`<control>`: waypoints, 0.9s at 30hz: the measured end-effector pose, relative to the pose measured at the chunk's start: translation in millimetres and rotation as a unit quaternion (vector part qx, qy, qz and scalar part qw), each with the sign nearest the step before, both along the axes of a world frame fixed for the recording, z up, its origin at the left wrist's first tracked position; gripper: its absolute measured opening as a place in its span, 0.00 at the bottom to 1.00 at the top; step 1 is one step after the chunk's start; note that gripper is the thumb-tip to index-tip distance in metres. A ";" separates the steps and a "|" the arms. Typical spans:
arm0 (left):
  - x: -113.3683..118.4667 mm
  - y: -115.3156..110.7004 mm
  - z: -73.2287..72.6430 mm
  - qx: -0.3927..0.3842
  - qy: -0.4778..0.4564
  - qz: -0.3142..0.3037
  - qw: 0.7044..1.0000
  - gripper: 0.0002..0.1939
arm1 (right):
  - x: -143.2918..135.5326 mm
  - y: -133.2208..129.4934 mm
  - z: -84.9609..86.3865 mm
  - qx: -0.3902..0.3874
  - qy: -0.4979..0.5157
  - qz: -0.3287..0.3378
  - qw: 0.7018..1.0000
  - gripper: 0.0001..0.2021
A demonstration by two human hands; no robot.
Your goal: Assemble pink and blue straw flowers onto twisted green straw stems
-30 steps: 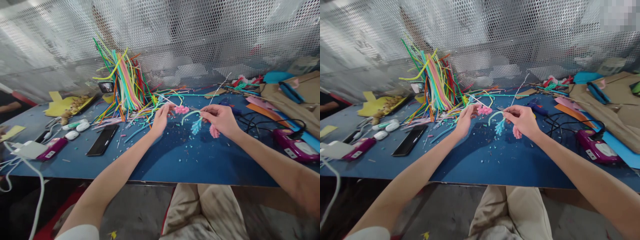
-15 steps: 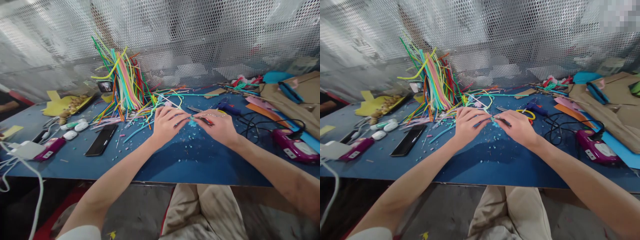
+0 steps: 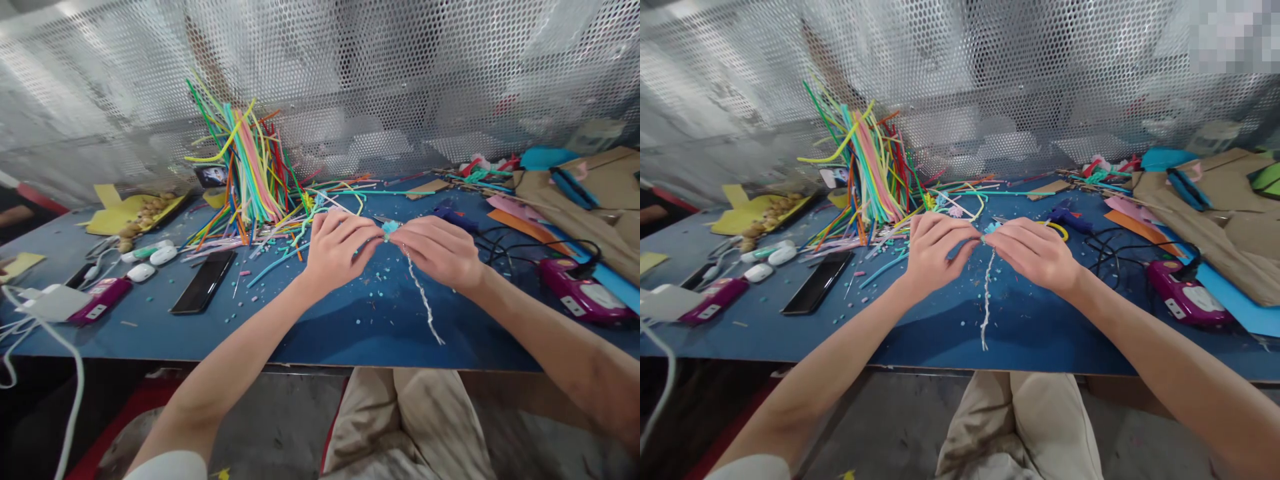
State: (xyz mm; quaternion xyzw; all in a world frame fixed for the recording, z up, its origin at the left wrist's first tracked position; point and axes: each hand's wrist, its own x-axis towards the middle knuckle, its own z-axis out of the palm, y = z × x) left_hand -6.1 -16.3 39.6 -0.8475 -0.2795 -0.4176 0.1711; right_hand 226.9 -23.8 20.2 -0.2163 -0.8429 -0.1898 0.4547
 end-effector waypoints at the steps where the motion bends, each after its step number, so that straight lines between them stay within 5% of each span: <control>1: 1.0 -2.4 2.7 -0.002 0.004 -0.002 1.000 0.06 | 0.3 -0.1 1.8 0.009 -0.003 0.002 1.000 0.16; 6: 2.9 -10.7 21.5 -0.041 0.012 -0.010 0.999 0.07 | -7.5 -4.5 12.1 0.030 0.063 0.023 0.997 0.16; 11: 0.5 -5.1 32.9 -0.119 0.043 -0.046 0.991 0.09 | -17.8 -10.7 13.5 -0.052 0.148 -0.004 0.988 0.09; 16: -5.2 11.1 11.2 -0.055 0.097 -0.003 0.994 0.08 | -22.2 -8.0 6.6 -0.203 0.153 -0.048 0.966 0.04; 21: -8.1 21.3 -12.7 0.012 0.080 0.002 0.997 0.10 | -21.7 -4.1 3.7 -0.267 0.168 -0.048 0.948 0.05; 24: -6.2 22.2 -15.7 -0.040 0.031 -0.006 0.999 0.08 | -19.8 -2.9 2.8 -0.274 0.149 -0.034 0.950 0.05; 27: -4.0 18.4 -10.1 -0.188 -0.037 -0.033 0.981 0.10 | -18.7 -2.5 1.7 -0.265 0.117 -0.017 0.957 0.06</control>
